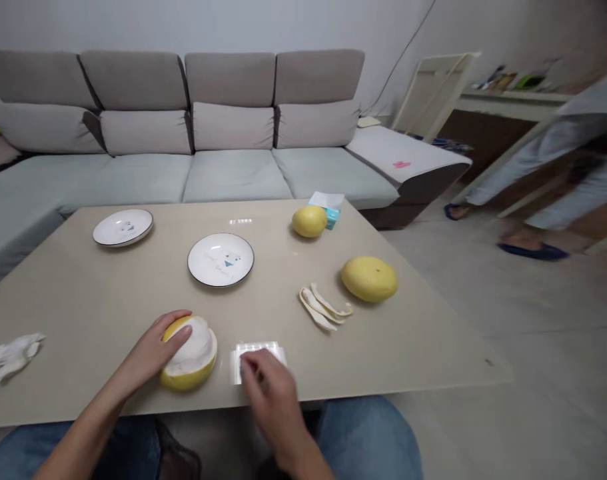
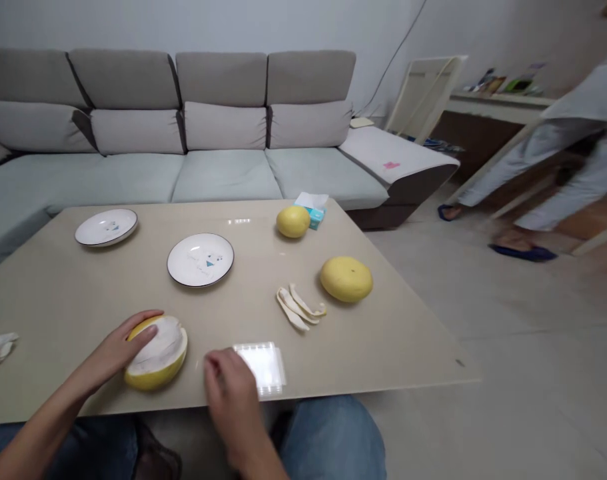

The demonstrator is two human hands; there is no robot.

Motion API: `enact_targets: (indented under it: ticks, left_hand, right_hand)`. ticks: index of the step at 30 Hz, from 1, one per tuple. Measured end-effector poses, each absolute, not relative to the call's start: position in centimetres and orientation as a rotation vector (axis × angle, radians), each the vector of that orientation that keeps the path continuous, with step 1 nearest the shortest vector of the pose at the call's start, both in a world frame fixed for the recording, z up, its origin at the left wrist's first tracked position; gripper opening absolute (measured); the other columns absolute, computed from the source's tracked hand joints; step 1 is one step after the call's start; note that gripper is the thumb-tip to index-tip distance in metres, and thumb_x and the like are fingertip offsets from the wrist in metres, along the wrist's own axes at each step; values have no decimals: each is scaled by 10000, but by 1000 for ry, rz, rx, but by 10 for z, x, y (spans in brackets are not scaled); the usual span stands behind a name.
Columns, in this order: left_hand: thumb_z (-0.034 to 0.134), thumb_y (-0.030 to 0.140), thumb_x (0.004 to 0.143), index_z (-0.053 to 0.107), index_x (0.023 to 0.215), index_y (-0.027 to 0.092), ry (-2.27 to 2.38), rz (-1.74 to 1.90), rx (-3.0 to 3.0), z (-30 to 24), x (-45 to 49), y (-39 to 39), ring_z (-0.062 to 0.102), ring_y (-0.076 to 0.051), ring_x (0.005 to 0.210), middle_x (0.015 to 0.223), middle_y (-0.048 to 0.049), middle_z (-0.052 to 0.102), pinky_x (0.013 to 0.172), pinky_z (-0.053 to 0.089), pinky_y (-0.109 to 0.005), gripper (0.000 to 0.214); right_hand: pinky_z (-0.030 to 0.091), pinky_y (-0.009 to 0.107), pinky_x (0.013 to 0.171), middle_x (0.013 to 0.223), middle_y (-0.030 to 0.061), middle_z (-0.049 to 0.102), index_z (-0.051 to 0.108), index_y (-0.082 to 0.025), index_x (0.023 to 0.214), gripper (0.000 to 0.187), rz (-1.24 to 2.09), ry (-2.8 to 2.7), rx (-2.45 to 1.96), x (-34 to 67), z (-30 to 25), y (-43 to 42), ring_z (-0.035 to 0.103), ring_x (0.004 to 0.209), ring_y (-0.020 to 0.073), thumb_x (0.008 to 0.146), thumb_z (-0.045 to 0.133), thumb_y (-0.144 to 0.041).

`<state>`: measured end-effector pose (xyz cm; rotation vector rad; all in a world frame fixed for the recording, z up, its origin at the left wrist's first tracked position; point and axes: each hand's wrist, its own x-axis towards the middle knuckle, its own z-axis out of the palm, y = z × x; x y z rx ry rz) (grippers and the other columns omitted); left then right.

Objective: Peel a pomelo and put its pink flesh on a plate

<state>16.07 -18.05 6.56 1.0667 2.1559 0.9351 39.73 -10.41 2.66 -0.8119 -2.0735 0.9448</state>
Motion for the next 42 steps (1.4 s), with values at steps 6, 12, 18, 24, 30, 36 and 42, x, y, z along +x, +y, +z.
enact_targets:
  ticks: [6,12,18,24,30,36,42]
  left_hand:
    - [379,595,938,507,1375,201,1975,929,1032,80,160,-183,616,-277,1183,1303,-113,647,1032,472,-451,602]
    - [477,519,942,399,1461,305,1728,878,1196,77,146,-201,375,-253,1419,1550,-52,400,1175,302,-434,566]
    - [649,412,841,496,1352,268,1827,986,1286,57,161,-195,464,-299,1318,1395,-96,498,1140,344,-463,553]
    - [639,356,838,447,1371,278,1837,1005,1334,52,176,-199,465,-295,1312,1418,-91,462,1134,353,-466,571]
    - [650,395,830,454,1380,283,1860,979,1457,49,177,-201,401,-311,1356,1425,-112,419,1159,301,-502,594]
    - [646,399,823,478,1361,267,1907,1011,1467,46,179,-198,433,-321,1335,1400,-120,454,1144,326,-515,579]
    - [683,412,801,447,1367,267,1865,1018,1403,46,179,-198,415,-321,1360,1454,-119,428,1153,306,-512,630]
  right_hand:
    - [438,249,632,762,-2,564,542,-210,842,34,1121,-2014,-715,346,16,-162,558,684,151,841,575,-218]
    - [456,247,624,784,0,539,509,-214,843,50,1223,-1931,-855,347,13,-138,539,685,148,884,515,-242]
    - [471,259,632,770,-4,566,502,-220,826,119,1324,-1922,-1018,361,18,-130,563,680,157,861,568,-313]
    - [389,258,546,680,-27,545,426,-240,790,278,1198,-2102,-1246,360,25,-132,534,597,166,812,624,-435]
    - [362,237,530,694,-24,558,417,-238,799,152,1099,-2121,-1206,358,24,-134,535,587,150,735,553,-221]
    - [388,244,567,710,-21,562,452,-231,843,104,1140,-2125,-1202,362,27,-133,554,617,159,759,503,-198]
    - [393,264,578,791,19,660,478,-185,1215,387,1251,-2225,-1328,363,37,-127,627,639,193,833,500,-241]
